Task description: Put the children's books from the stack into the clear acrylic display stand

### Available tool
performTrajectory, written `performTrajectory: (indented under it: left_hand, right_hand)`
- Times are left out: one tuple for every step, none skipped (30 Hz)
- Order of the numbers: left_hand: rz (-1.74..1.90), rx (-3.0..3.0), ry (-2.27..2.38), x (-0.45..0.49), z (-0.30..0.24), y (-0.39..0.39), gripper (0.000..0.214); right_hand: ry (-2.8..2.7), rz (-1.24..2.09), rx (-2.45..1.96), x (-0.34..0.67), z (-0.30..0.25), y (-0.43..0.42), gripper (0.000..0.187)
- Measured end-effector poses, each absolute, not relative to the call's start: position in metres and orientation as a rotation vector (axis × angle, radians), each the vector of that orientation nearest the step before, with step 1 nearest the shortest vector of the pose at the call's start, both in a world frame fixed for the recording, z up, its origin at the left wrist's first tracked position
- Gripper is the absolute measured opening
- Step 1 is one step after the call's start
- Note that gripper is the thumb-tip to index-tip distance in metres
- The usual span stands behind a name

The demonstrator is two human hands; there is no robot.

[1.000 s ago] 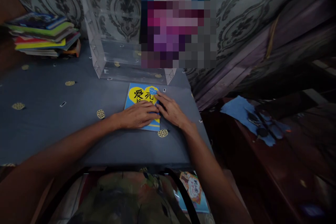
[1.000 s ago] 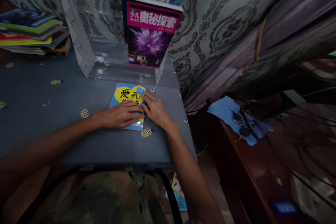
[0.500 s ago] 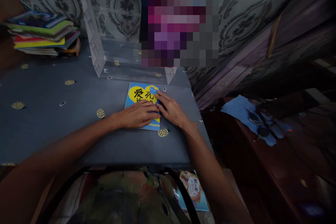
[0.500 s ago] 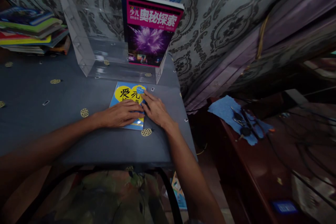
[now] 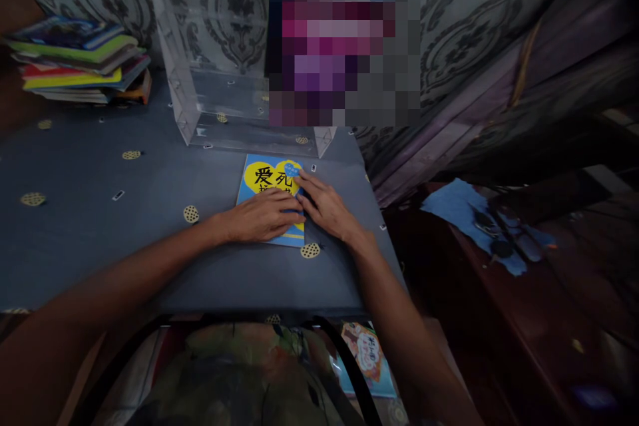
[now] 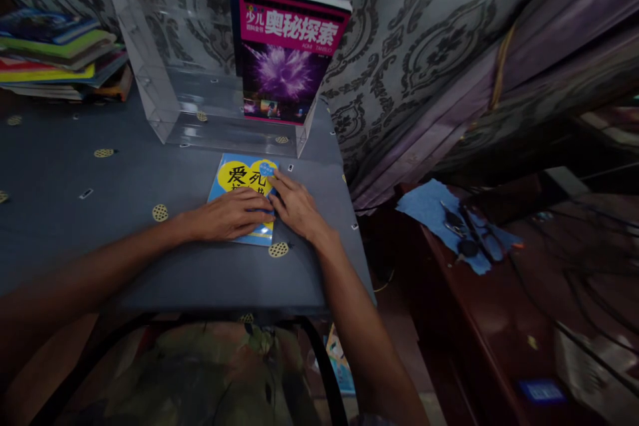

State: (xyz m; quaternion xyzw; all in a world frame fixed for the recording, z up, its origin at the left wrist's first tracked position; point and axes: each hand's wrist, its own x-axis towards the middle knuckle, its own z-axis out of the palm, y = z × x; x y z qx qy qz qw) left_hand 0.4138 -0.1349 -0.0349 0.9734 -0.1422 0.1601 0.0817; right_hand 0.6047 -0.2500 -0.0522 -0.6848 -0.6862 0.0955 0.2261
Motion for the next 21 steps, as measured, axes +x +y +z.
performTrajectory:
  left_hand:
    - [0.477, 2.908, -0.422, 0.4137, -0.0349, -0.135, 0.028]
    - [0.474, 2.907, -0.419, 0.4136, -0.035, -0.135, 0.028]
    - [0.47, 2.903, -0.415, 0.4136, -0.0351, -0.135, 0.028]
    - [0.467, 2.9, -0.41, 0.4136, -0.0352, -0.135, 0.028]
    - [0.464, 2.897, -0.404, 0.4137, -0.0353, -0.135, 0.028]
    - [0.463, 2.896, -0.402, 0.4138, -0.0354, -0.1349, 0.028]
    - [0.462, 2.894, -0.401, 0.4139, -0.0353, -0.1349, 0.028]
    - [0.461, 2.894, -0.403, 0.414, -0.0352, -0.1349, 0.028]
    - [0.462, 2.893, -0.405, 0.414, -0.035, -0.1348, 0.028]
    - [0.464, 2.892, -0.411, 0.414, -0.0348, -0.1349, 0.028]
    - [0.467, 2.891, -0.415, 0.414, -0.0345, -0.1349, 0.028]
    - [0.472, 2.892, -0.417, 0.4139, -0.0344, -0.1349, 0.028]
    - [0.478, 2.894, -0.417, 0.4138, -0.0343, -0.135, 0.028]
    - [0.481, 2.897, -0.417, 0.4137, -0.0343, -0.135, 0.028]
    - [0.483, 2.901, -0.416, 0.4136, -0.0344, -0.135, 0.028]
    - [0.485, 2.904, -0.417, 0.4136, -0.0346, -0.1349, 0.028]
    - [0.488, 2.905, -0.418, 0.4136, -0.0349, -0.1349, 0.028]
    - [0.492, 2.905, -0.423, 0.4136, -0.0352, -0.1348, 0.028]
    - [0.497, 2.904, -0.426, 0.4137, -0.0355, -0.1347, 0.028]
    - [0.501, 2.901, -0.428, 0.4138, -0.0357, -0.1346, 0.028]
    - [0.503, 2.899, -0.429, 0.4139, -0.0358, -0.1345, 0.028]
  right_hand:
    - [-1.894, 0.265, -1.891, 0.6047, -0.0522, -0.25, 0.05]
    - [-1.895, 0.266, -1.894, 0.6047, -0.0522, -0.2499, 0.05]
    - [-1.893, 0.267, -1.895, 0.6046, -0.0522, -0.2499, 0.05]
    - [-1.89, 0.267, -1.893, 0.6046, -0.0522, -0.25, 0.049]
    - [-1.885, 0.268, -1.889, 0.6046, -0.0521, -0.25, 0.049]
    - [-1.88, 0.269, -1.886, 0.6045, -0.052, -0.2502, 0.049]
    - [-1.876, 0.269, -1.885, 0.6044, -0.0518, -0.2503, 0.048]
    - [-1.875, 0.27, -1.886, 0.6043, -0.0515, -0.2505, 0.048]
    - [-1.876, 0.271, -1.888, 0.6041, -0.0513, -0.2506, 0.048]
    - [-1.877, 0.273, -1.89, 0.604, -0.0511, -0.2507, 0.048]
    - [-1.877, 0.274, -1.891, 0.6039, -0.051, -0.2507, 0.049]
    - [-1.876, 0.275, -1.891, 0.6038, -0.051, -0.2507, 0.049]
    - [-1.873, 0.276, -1.89, 0.6037, -0.0512, -0.2506, 0.049]
    - [-1.869, 0.277, -1.89, 0.6037, -0.0515, -0.2505, 0.049]
    - [-1.866, 0.279, -1.89, 0.6037, -0.0518, -0.2504, 0.049]
    - [-1.866, 0.281, -1.888, 0.6037, -0.052, -0.2503, 0.049]
    - [-1.866, 0.285, -1.886, 0.6036, -0.052, -0.2503, 0.049]
    - [-1.868, 0.287, -1.886, 0.6036, -0.0519, -0.2504, 0.049]
    - [-1.869, 0.288, -1.884, 0.6034, -0.0515, -0.2505, 0.049]
    - [-1.869, 0.289, -1.886, 0.6033, -0.051, -0.2508, 0.049]
    - [-1.867, 0.289, -1.89, 0.6032, -0.0504, -0.251, 0.049]
